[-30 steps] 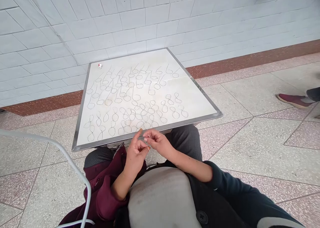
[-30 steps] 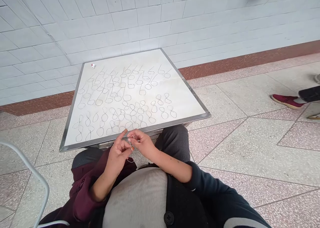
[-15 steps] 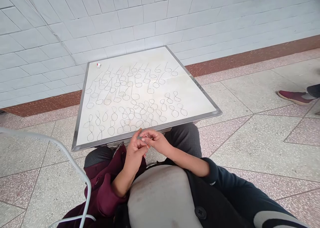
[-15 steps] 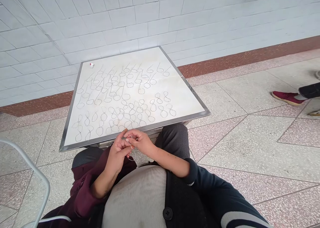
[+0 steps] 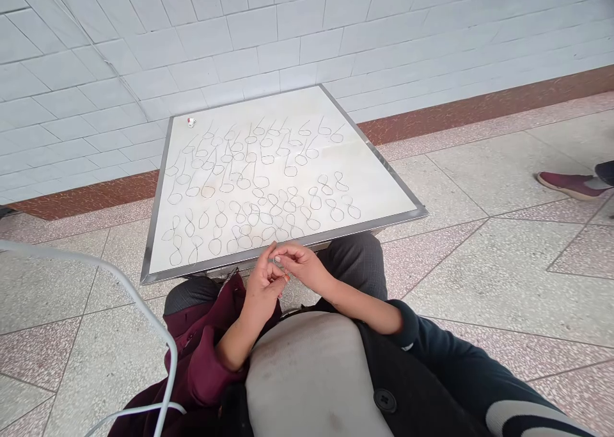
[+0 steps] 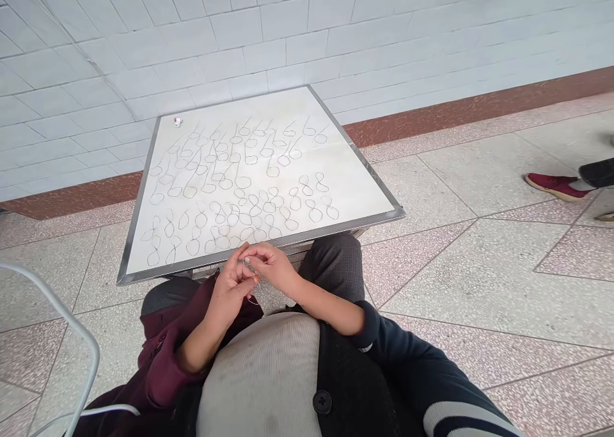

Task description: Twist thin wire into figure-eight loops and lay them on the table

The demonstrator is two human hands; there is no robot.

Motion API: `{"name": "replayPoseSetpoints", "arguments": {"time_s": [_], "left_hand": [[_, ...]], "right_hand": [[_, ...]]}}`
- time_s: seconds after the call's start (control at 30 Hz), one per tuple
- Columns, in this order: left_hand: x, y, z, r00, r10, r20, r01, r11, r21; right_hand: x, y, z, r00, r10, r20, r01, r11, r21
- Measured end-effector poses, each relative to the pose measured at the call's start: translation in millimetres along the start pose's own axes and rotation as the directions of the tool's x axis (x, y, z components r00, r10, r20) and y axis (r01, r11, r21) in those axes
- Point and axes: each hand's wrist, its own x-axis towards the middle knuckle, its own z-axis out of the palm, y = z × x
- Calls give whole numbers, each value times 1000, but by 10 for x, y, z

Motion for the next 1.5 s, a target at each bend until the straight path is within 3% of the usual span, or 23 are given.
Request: {"name": "replayPoseSetpoints", "arguments": {"time_s": [0.2,0.33,0.57,0.77,0.93,1.17,1.5], "left_hand": [[4,-23,-13,999,-16,-45,12,996,-89],[1,-29,-5,998,-24,-52,18,994,-108],[-11,-30,41,999,-38,-18,35,988,-153],[6,60,-29,995,-26,-92,11,987,-158],[32,96,-73,986,17,-167,-50,980,-194],[34,69,-52,994,25,-106,-40,989,-141],[28,77,-40,992,-15,-125,-7,984,-176]], "right_hand": [[-33,26,9,997,45,59,-47,998,42],[-46,80,2,999,-32,-1,32,999,-22],[-75,87,5,995,-101,8,101,986,-136],[-43,4,-88,996,77,52,-81,994,77],[-64,-36,-140,989,117,88,-125,987,99],[-70,-22,-24,986,134,99,-149,975,164],[-86,-71,0,989,91,119,-117,965,235]]}}
